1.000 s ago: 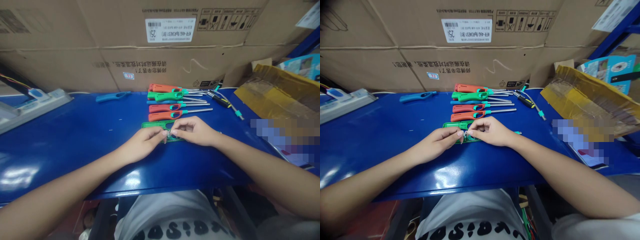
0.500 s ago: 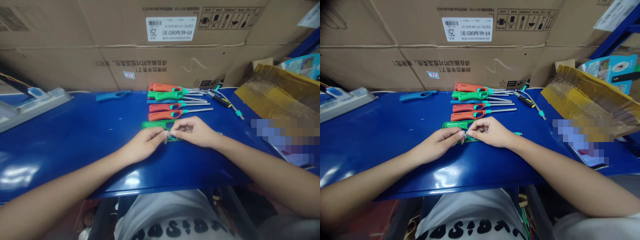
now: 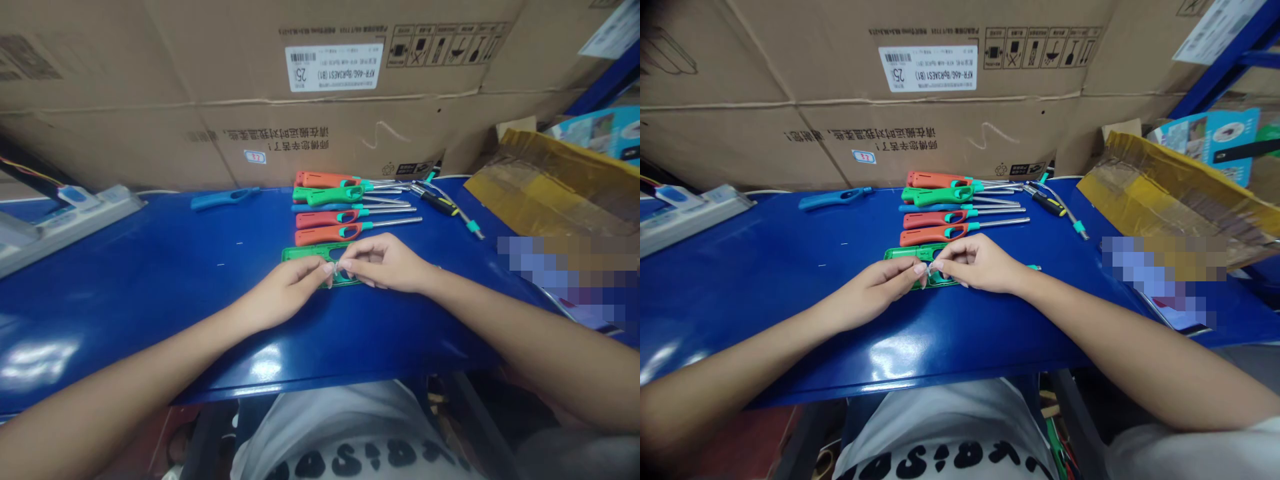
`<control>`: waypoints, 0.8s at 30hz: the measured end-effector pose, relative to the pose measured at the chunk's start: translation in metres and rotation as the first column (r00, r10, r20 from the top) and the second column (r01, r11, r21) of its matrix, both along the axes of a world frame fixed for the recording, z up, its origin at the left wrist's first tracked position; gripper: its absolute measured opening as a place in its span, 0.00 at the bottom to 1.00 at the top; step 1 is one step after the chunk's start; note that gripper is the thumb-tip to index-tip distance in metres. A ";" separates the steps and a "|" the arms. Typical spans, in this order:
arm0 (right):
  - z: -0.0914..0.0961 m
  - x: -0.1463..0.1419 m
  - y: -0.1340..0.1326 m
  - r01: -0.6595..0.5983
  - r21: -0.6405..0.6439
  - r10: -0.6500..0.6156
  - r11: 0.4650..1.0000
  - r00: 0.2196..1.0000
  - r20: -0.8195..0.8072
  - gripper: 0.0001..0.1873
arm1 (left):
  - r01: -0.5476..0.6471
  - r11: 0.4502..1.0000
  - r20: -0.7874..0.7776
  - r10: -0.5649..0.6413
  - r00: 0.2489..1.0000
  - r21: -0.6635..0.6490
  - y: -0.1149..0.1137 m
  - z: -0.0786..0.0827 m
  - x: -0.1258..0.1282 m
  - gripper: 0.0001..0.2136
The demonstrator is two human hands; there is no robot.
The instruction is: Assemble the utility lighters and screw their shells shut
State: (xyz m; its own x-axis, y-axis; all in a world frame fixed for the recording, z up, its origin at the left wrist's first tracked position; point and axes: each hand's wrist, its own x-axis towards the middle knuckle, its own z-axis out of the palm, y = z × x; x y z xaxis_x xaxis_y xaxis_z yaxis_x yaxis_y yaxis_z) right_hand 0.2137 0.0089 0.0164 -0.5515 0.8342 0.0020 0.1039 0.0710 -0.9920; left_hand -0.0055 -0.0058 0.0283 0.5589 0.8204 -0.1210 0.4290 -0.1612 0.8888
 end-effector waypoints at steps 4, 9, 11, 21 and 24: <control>-0.002 0.001 0.001 0.021 0.028 -0.021 0.999 1.000 -0.009 0.15 | -0.007 1.000 -0.003 0.007 1.000 -0.005 0.001 -0.001 -0.001 0.19; -0.007 0.002 0.004 0.032 0.020 -0.031 0.999 0.999 -0.031 0.15 | -0.026 1.000 -0.001 0.026 1.000 -0.003 0.002 -0.004 -0.002 0.20; -0.008 0.003 0.005 0.026 0.005 -0.026 1.000 0.999 -0.041 0.15 | -0.028 1.000 -0.002 0.028 1.000 -0.005 0.003 -0.004 -0.003 0.20; -0.005 0.000 0.004 0.056 0.005 -0.056 0.998 0.998 -0.029 0.14 | -0.039 0.999 -0.022 0.039 0.999 0.002 0.002 -0.003 -0.002 0.20; -0.005 -0.001 0.004 0.076 0.002 -0.076 0.997 0.997 -0.024 0.13 | -0.028 0.999 -0.030 0.029 0.999 0.021 0.003 -0.005 -0.001 0.20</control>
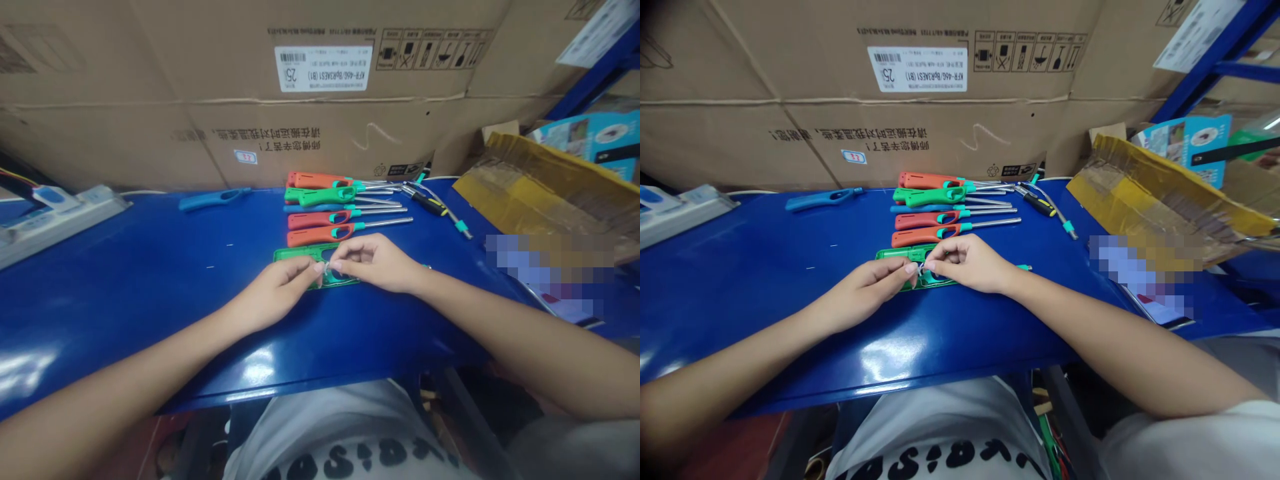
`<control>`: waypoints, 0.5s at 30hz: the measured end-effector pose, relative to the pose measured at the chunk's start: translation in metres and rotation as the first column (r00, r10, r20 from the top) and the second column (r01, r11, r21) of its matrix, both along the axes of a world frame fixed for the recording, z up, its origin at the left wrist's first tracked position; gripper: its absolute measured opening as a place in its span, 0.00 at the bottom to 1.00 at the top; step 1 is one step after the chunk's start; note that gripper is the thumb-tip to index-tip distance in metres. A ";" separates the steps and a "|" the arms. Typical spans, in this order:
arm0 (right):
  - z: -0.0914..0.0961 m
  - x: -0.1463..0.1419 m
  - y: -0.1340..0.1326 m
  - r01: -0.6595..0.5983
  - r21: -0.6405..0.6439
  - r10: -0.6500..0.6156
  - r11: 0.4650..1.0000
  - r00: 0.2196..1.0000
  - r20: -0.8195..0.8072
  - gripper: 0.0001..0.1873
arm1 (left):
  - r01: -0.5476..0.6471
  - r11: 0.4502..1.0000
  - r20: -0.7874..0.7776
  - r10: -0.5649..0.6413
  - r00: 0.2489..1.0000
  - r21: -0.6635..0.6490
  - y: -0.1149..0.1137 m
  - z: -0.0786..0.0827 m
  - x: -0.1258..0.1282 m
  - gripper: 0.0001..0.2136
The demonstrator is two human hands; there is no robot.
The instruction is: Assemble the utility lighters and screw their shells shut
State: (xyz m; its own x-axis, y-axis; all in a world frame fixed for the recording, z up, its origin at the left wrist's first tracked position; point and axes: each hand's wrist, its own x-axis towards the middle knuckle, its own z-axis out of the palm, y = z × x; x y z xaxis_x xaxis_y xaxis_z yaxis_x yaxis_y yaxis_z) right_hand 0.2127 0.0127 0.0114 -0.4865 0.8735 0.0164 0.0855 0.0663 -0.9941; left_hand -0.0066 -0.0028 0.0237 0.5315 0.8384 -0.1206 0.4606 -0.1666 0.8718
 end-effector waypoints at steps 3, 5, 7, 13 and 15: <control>0.000 -0.001 -0.001 0.016 -0.013 -0.016 1.000 1.000 0.004 0.12 | 0.004 1.000 0.003 -0.004 1.000 0.024 0.000 -0.001 0.001 0.19; 0.000 -0.001 -0.001 0.025 -0.027 -0.025 0.999 1.000 -0.006 0.12 | 0.002 0.999 0.012 -0.002 1.000 0.034 0.000 -0.001 0.002 0.19; 0.001 -0.001 -0.002 0.023 -0.040 -0.024 0.999 0.999 -0.028 0.14 | -0.003 0.999 0.020 0.002 1.000 0.040 0.000 -0.001 0.002 0.19; 0.002 -0.002 -0.003 0.019 -0.045 -0.021 0.999 0.999 -0.039 0.16 | 0.016 0.999 0.022 -0.017 1.000 0.038 0.000 -0.001 0.001 0.19; 0.001 -0.002 -0.003 0.016 -0.037 -0.017 0.999 0.999 -0.028 0.14 | 0.022 0.999 0.030 -0.024 0.999 0.040 0.000 -0.002 0.001 0.19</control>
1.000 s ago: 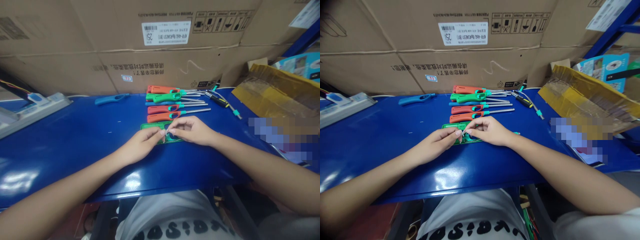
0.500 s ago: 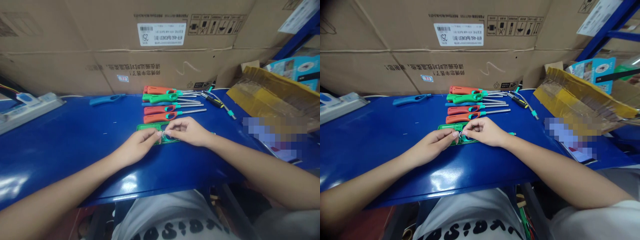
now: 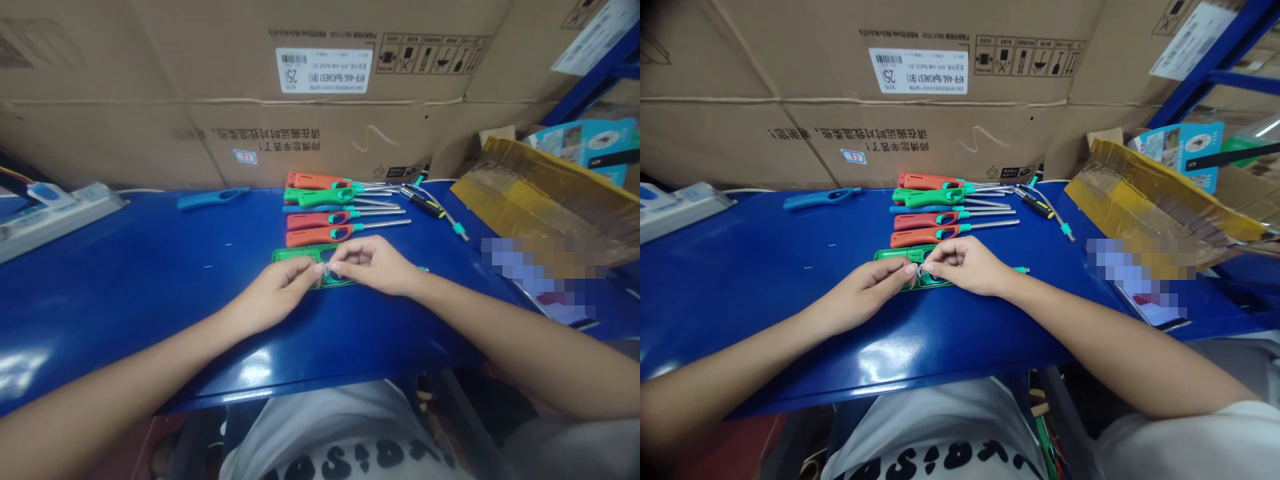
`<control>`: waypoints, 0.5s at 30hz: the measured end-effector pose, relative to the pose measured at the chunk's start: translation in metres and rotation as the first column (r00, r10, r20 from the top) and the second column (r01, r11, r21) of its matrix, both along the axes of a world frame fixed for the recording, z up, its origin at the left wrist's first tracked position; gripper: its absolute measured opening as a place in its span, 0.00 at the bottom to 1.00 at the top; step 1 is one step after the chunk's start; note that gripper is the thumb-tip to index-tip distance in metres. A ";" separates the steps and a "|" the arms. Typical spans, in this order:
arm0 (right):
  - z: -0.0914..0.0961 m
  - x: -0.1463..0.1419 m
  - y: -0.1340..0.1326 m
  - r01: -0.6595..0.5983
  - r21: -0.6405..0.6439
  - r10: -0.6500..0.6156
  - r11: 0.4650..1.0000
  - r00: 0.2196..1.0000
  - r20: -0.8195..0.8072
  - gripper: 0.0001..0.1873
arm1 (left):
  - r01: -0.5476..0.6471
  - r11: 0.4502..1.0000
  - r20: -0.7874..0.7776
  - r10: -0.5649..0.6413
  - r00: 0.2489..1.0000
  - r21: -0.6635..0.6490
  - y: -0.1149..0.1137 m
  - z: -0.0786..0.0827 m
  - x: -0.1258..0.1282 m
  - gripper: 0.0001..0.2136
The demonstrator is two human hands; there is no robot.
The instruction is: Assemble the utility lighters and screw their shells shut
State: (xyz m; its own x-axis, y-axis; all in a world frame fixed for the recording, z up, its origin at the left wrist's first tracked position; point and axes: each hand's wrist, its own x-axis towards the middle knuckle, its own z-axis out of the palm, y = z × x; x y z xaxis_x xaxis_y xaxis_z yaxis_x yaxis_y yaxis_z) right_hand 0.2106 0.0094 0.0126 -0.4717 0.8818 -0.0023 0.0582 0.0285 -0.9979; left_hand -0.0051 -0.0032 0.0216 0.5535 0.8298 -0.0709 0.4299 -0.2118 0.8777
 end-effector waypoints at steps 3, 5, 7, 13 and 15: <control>-0.001 0.000 0.000 -0.017 0.020 0.017 1.000 1.000 0.018 0.12 | 0.006 1.000 0.003 -0.006 1.000 -0.001 0.000 -0.002 0.000 0.19; 0.000 0.000 -0.001 -0.022 0.024 0.021 0.999 0.999 0.029 0.11 | 0.005 1.000 -0.005 -0.005 1.000 -0.004 0.000 -0.002 0.000 0.19; 0.000 -0.001 -0.001 -0.011 0.016 0.011 1.000 1.000 0.029 0.12 | -0.003 1.000 -0.011 0.003 1.000 0.000 0.000 -0.001 0.000 0.19; 0.001 -0.002 0.001 0.006 -0.022 -0.007 1.000 0.999 -0.037 0.12 | -0.033 0.999 0.002 0.033 0.999 -0.004 0.001 0.001 -0.001 0.19; 0.000 -0.001 0.002 -0.004 -0.032 0.002 0.999 0.999 -0.052 0.11 | -0.041 0.999 0.003 0.041 0.999 -0.019 0.001 0.001 -0.001 0.19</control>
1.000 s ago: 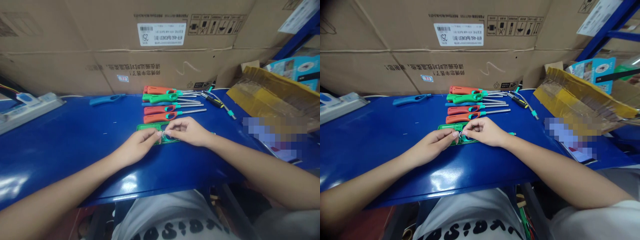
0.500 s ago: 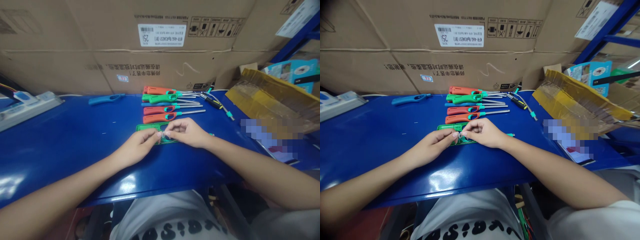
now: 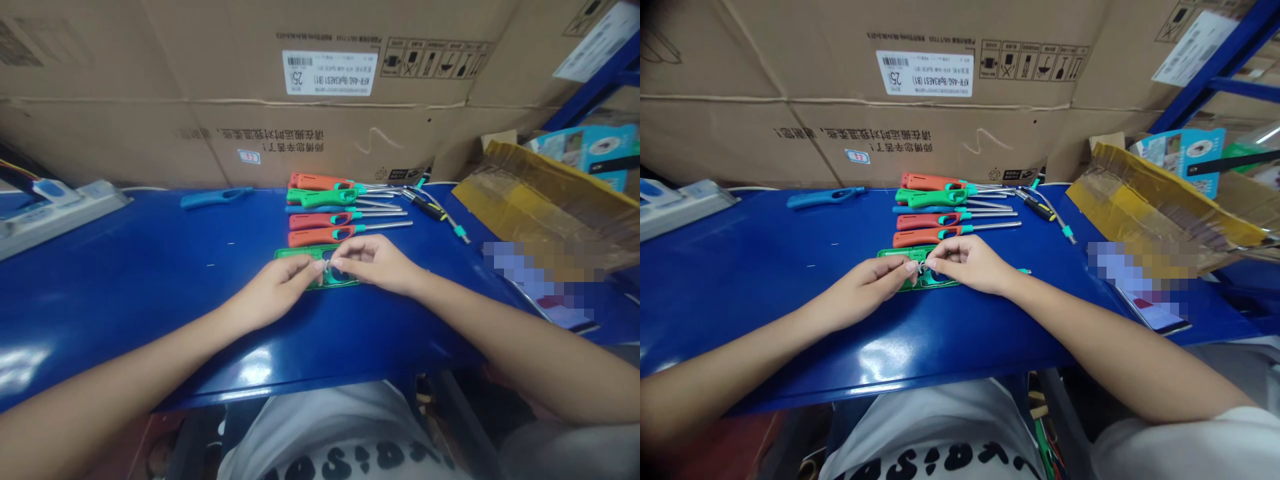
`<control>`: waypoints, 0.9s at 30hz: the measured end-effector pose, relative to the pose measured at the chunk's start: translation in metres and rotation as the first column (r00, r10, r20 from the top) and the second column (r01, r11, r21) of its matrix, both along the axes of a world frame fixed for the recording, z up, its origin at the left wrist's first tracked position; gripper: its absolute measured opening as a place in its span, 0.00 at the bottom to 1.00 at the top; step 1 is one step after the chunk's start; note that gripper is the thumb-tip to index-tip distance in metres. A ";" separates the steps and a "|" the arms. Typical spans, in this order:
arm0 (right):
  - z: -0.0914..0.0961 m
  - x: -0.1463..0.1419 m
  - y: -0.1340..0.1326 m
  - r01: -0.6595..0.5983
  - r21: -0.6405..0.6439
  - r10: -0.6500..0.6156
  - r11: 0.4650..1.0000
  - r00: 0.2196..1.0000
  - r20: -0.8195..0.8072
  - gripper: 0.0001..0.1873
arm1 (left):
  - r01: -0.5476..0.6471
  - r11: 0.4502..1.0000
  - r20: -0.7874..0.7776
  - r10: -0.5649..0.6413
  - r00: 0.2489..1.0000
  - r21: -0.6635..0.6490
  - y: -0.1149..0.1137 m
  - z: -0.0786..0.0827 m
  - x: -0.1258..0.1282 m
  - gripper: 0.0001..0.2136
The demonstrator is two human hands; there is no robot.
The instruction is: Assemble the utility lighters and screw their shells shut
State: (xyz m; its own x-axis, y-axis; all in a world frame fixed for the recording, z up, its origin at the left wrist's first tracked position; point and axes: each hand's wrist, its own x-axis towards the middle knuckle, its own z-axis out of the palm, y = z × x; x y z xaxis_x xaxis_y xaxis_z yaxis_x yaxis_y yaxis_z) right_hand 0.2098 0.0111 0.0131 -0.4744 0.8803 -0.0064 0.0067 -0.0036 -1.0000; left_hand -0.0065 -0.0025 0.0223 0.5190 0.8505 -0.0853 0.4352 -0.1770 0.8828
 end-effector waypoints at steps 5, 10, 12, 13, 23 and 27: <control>0.000 0.002 0.001 0.004 -0.011 -0.004 1.000 1.000 -0.002 0.09 | 0.018 1.000 -0.016 -0.018 1.000 -0.004 0.000 0.000 0.000 0.20; -0.001 0.001 0.001 0.025 -0.023 -0.025 0.999 1.000 0.010 0.08 | 0.037 0.999 -0.012 -0.037 0.999 0.022 0.000 0.000 0.001 0.19; -0.001 0.001 0.001 0.030 -0.017 -0.030 0.999 0.999 0.011 0.08 | 0.036 0.999 -0.011 -0.036 0.999 0.031 -0.001 -0.001 0.002 0.19; -0.002 0.001 0.002 0.034 -0.017 -0.034 0.999 0.999 0.009 0.08 | 0.032 0.999 -0.010 -0.031 0.999 0.039 -0.001 -0.002 0.002 0.19; -0.001 0.003 0.002 0.018 -0.017 -0.018 1.000 1.000 -0.025 0.10 | 0.010 0.996 -0.017 -0.008 1.000 0.091 -0.003 -0.002 0.003 0.19; 0.000 0.002 0.002 0.016 0.006 -0.016 1.000 1.000 -0.009 0.14 | 0.007 0.995 -0.028 -0.004 1.000 0.098 -0.004 -0.001 0.002 0.19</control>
